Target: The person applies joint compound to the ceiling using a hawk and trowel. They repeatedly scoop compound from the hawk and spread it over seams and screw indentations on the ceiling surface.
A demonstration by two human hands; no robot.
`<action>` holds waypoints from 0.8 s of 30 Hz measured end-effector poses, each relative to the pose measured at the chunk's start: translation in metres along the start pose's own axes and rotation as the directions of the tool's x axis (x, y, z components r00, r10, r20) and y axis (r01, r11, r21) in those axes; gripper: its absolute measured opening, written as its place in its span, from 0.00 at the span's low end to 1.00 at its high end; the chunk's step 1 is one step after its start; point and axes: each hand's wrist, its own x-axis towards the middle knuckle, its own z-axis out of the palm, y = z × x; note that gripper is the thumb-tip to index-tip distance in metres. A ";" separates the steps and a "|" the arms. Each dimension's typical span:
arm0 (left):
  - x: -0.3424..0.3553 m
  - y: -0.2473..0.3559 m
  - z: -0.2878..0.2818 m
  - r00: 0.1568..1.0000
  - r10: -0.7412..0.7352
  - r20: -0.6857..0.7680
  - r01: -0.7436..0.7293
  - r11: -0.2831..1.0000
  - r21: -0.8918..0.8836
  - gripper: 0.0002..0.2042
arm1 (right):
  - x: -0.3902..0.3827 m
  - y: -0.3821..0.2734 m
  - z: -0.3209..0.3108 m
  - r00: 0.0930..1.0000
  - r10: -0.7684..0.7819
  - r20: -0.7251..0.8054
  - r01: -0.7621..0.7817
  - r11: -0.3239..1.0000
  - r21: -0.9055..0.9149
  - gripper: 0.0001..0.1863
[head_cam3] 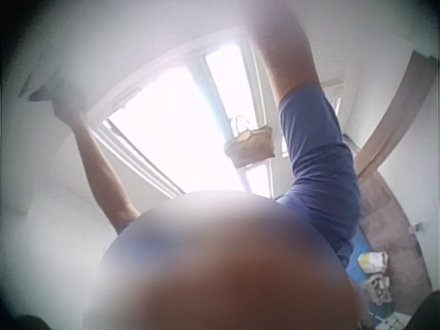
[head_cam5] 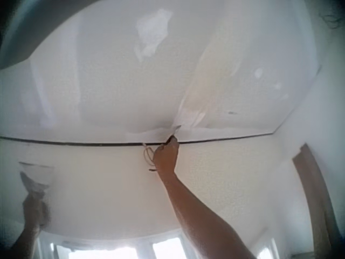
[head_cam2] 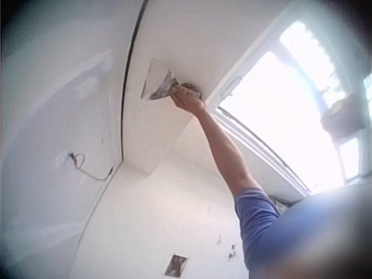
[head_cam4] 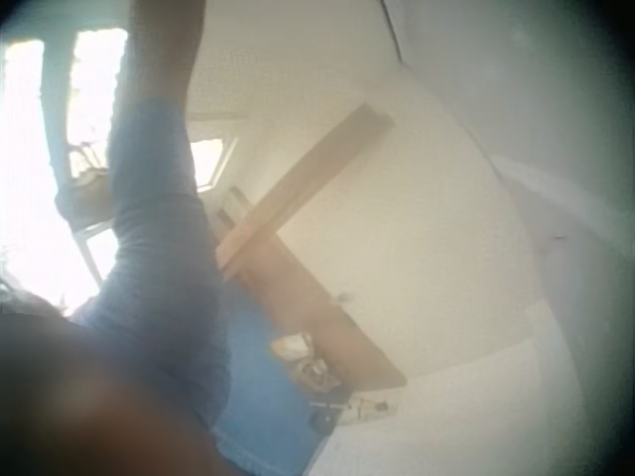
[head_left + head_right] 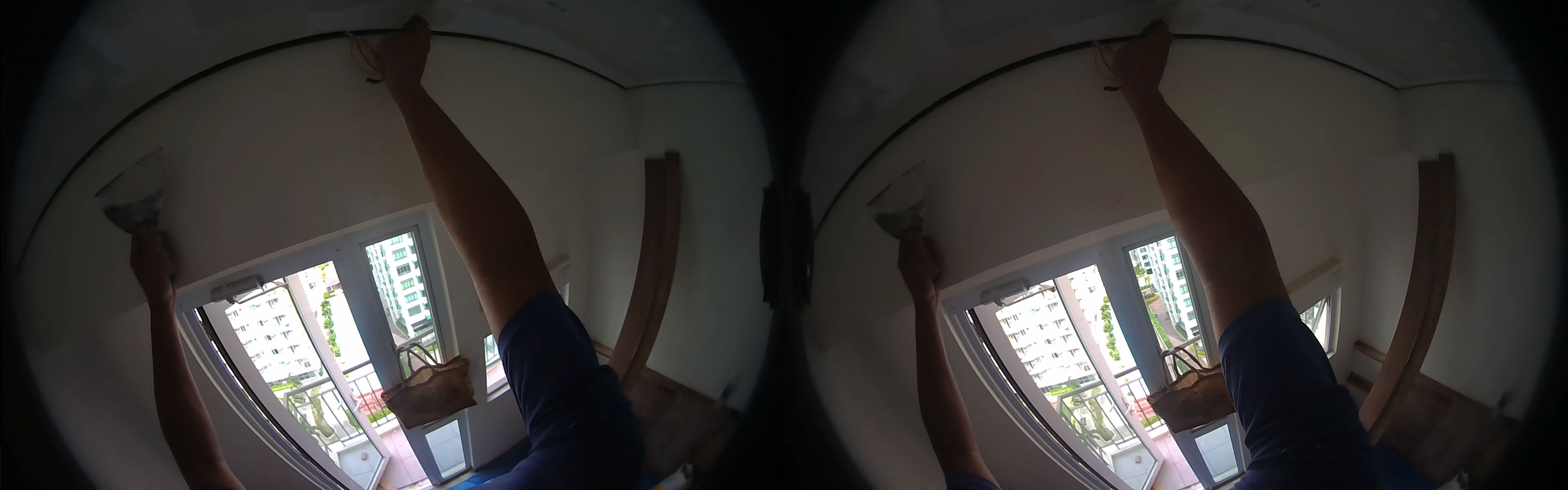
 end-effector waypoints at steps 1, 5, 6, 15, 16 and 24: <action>0.001 -0.001 -0.001 1.000 -0.007 -0.006 0.007 1.000 0.026 0.20 | -0.006 -0.006 0.000 0.997 -0.056 0.055 0.057 0.998 -0.024 0.20; 0.000 -0.001 0.000 0.998 -0.052 -0.027 0.053 0.998 0.030 0.19 | -0.022 -0.007 -0.025 0.976 0.056 0.212 -0.089 0.984 0.153 0.23; 0.000 0.000 0.001 0.997 -0.064 -0.030 0.065 0.997 0.035 0.19 | -0.021 -0.003 -0.033 0.979 0.086 0.187 -0.102 0.992 0.075 0.21; 0.006 -0.013 -0.005 0.998 0.006 -0.061 -0.006 1.000 -0.006 0.19 | 0.033 0.056 -0.053 0.993 0.109 0.046 -0.105 0.991 -0.084 0.25; 0.007 -0.016 -0.006 0.995 -0.004 -0.102 0.003 1.000 -0.014 0.19 | 0.033 0.057 -0.045 0.999 0.042 0.013 -0.041 0.997 -0.070 0.23; 0.007 -0.019 0.000 0.940 0.338 0.039 -0.336 0.909 0.248 0.15 | 0.009 0.037 0.028 0.936 -0.155 0.315 0.289 0.851 -0.438 0.33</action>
